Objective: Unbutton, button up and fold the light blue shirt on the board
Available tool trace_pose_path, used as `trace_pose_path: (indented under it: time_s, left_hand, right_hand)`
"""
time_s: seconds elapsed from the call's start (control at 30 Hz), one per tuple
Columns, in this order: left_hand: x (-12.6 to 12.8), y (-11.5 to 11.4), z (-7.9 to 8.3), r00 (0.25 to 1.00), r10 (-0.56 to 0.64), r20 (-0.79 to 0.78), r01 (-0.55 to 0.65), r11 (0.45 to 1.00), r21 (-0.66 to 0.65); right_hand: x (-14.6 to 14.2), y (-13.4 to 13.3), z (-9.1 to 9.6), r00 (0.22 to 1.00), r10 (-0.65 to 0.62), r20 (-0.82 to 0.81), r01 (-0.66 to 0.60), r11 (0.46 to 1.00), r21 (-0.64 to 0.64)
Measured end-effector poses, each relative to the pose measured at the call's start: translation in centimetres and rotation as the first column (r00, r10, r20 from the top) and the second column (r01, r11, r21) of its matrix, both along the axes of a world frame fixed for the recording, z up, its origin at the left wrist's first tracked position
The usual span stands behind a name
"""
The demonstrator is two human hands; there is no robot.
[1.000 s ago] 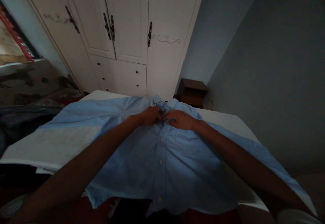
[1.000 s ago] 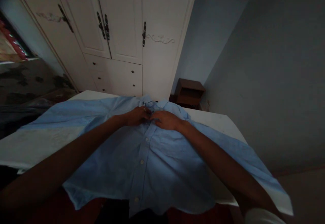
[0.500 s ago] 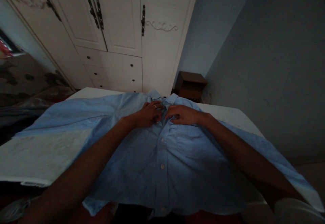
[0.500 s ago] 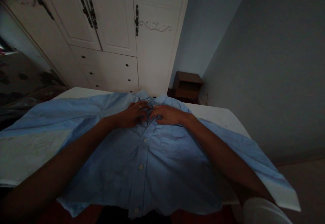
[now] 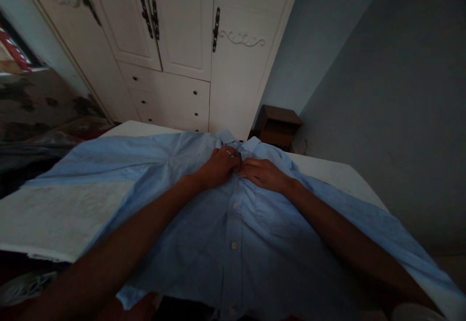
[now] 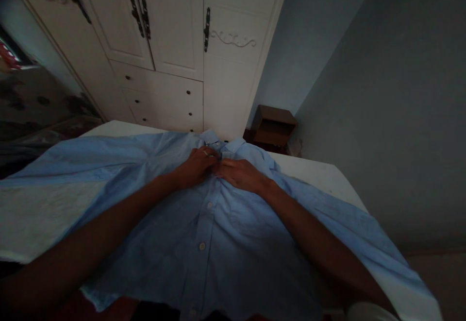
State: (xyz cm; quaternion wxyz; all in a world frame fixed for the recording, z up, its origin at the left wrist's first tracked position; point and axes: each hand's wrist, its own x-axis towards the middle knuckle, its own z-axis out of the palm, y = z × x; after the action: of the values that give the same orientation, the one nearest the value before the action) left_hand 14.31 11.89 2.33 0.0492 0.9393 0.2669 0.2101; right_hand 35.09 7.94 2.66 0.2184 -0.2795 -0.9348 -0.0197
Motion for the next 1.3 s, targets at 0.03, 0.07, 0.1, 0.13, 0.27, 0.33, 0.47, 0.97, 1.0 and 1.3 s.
trace_pose_path:
  time_s: [0.03,0.07,0.1,0.13,0.27,0.33,0.47,0.97,1.0,1.3]
  left_hand:
    - [0.1,-0.1,0.0,1.0,0.014,0.012,-0.014,1.0,0.002]
    - [0.2,-0.1,0.0,0.999,0.024,0.027,-0.024,1.0,-0.009]
    - [0.1,0.0,0.1,0.998,0.031,0.048,-0.029,0.999,-0.034]
    - [-0.1,0.0,0.2,0.997,0.036,0.067,-0.031,0.997,-0.072]
    - [-1.6,0.2,1.2,1.0,0.016,-0.015,-0.019,0.975,-0.222]
    - [-2.2,0.0,1.5,0.992,-0.033,-0.123,0.003,0.972,-0.236]
    - [-2.3,-0.5,1.3,0.977,-0.01,-0.211,-0.027,0.984,-0.176]
    - [-0.7,-1.2,-0.6,0.989,0.07,-0.131,-0.093,0.98,-0.177]
    - [-0.7,-1.1,-0.7,0.989,0.08,-0.125,-0.103,0.976,-0.193]
    - [-1.3,-0.6,0.3,0.973,-0.074,-0.218,0.063,0.996,-0.057]
  right_hand:
    - [0.0,0.0,-0.3,1.0,-0.003,-0.009,0.004,1.0,0.024]
    - [0.0,0.0,-0.6,1.0,-0.006,-0.017,0.007,0.999,0.044]
    - [0.0,0.0,-0.8,1.0,-0.011,-0.024,0.013,0.998,0.06]
    - [0.1,-0.1,-0.9,0.999,-0.019,-0.029,0.021,0.997,0.074]
    - [0.2,-0.2,-1.1,0.999,-0.031,-0.031,0.035,0.992,0.122]
    - [0.2,-0.3,-1.0,0.999,-0.026,-0.036,0.031,0.992,0.126]
    - [0.4,-0.3,-0.6,0.998,-0.018,-0.066,0.025,0.993,0.114]
    - [-0.3,-0.3,-2.2,0.999,-0.039,0.011,0.036,0.984,0.174]
    - [-0.3,-0.3,-2.3,0.999,-0.048,0.013,0.045,0.985,0.167]
    - [-0.2,-0.1,-2.5,0.999,-0.041,0.01,0.039,0.981,0.188]
